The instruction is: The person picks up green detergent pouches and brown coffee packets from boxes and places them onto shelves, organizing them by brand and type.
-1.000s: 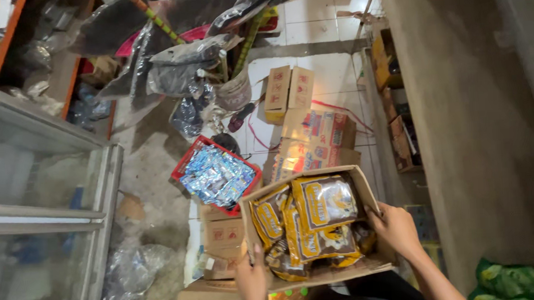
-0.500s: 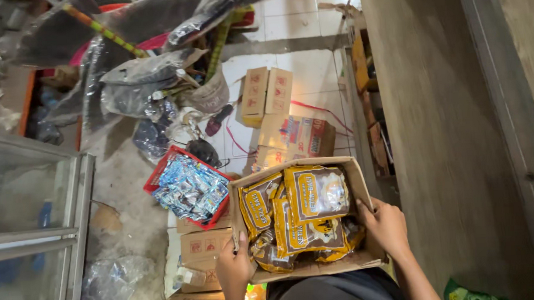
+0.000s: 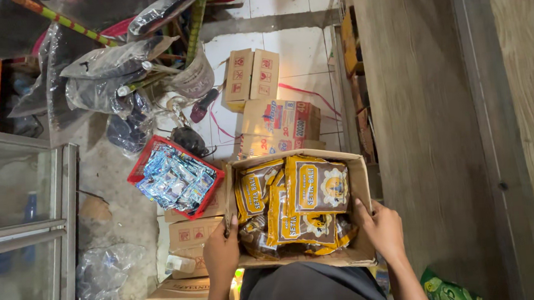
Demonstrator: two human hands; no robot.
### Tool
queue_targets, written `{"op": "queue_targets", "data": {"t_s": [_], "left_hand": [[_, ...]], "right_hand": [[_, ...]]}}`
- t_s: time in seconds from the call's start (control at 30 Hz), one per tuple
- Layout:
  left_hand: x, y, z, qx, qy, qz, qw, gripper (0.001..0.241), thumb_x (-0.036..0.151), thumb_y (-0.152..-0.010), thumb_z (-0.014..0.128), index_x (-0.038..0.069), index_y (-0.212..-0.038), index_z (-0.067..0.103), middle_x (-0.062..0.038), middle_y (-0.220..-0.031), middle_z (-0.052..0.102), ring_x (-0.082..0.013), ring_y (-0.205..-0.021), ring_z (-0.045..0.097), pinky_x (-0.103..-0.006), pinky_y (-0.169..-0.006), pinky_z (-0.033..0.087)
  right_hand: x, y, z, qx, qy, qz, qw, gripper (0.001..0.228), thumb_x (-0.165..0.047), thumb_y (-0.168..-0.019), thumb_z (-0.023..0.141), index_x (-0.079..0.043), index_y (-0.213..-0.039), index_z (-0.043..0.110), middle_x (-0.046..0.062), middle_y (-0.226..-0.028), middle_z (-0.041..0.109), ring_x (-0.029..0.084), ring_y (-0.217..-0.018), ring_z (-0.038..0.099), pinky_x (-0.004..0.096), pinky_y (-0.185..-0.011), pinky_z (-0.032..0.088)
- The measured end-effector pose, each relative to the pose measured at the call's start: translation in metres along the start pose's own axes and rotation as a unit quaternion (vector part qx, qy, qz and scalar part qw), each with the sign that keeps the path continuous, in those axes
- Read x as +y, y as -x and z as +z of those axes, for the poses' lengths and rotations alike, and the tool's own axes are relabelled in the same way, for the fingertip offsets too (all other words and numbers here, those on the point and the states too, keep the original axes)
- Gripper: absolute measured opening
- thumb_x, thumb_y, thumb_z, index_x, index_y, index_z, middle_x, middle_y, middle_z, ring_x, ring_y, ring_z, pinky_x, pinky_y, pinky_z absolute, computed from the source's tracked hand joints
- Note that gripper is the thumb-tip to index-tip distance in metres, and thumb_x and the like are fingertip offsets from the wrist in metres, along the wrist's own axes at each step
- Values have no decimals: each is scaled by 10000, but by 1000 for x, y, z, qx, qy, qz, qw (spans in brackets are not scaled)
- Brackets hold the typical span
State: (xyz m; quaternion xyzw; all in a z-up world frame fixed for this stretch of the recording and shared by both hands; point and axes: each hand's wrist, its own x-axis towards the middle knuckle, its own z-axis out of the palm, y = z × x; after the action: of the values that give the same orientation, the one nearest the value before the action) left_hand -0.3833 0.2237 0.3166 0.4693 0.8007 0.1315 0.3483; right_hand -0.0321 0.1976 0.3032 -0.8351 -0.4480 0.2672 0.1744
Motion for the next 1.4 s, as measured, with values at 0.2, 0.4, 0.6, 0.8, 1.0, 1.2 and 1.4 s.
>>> {"op": "queue_targets", "data": {"t_s": [0.2, 0.4, 0.6, 0.8, 1.0, 1.2, 1.4], "left_hand": [[15, -6, 3, 1, -22, 27, 999, 505, 544, -957, 503, 125, -1103, 745, -195, -653, 669, -385, -684, 675, -494, -687, 497], [26, -18, 5, 3, -87, 58, 994, 508, 556, -968, 509, 134, -1120, 746, -221, -760, 702, -431, -783, 687, -523, -734, 508], [28, -30, 7, -26, -88, 36, 995, 512, 560, -961, 521, 128, -1152, 720, -241, -795, 716, -434, -809, 702, -518, -763, 520], [19, -53, 5, -15, -106, 128, 986, 481, 528, -983, 527, 104, -1064, 738, -231, -897, 721, -429, -914, 686, -522, -800, 502], [15, -87, -11, -79, -85, 87, 989, 434, 470, -966, 571, 134, -1203, 711, -248, -991, 732, -449, -1001, 669, -500, -842, 508], [37, -118, -32, -104, -26, 227, 968, 467, 436, -953, 572, 87, -1243, 684, -213, -982, 745, -404, -927, 704, -437, -775, 526], [72, -136, -44, -186, -3, 284, 941, 438, 434, -962, 552, 104, -1195, 722, -199, -891, 732, -390, -825, 702, -424, -737, 527]], "right_hand": [[11, 2, -1, -7, -32, 35, 999, 436, -444, -952, 626, -63, -1110, 767, 233, -533, 605, 382, -502, 646, 461, -556, 495], [10, 7, -4, -6, -83, 71, 994, 446, -422, -952, 619, -37, -1133, 752, 228, -530, 619, 321, -440, 636, 448, -523, 494], [13, 14, 0, 0, -62, 95, 994, 451, -433, -955, 599, -65, -1169, 748, 235, -553, 627, 357, -481, 654, 467, -550, 502], [10, 17, 13, 24, -24, 89, 995, 438, -446, -948, 599, -52, -1060, 753, 255, -609, 649, 432, -605, 673, 512, -622, 528], [-9, 26, 30, 79, 11, 84, 993, 487, -456, -971, 592, 3, -847, 696, 276, -681, 657, 473, -713, 667, 554, -682, 529], [-30, 44, 44, 127, 14, 107, 986, 486, -448, -970, 581, 13, -847, 671, 288, -703, 664, 489, -735, 663, 571, -692, 525], [-40, 72, 61, 177, 26, 192, 965, 539, -480, -976, 588, 23, -801, 669, 307, -720, 648, 505, -749, 652, 581, -702, 515]]}}
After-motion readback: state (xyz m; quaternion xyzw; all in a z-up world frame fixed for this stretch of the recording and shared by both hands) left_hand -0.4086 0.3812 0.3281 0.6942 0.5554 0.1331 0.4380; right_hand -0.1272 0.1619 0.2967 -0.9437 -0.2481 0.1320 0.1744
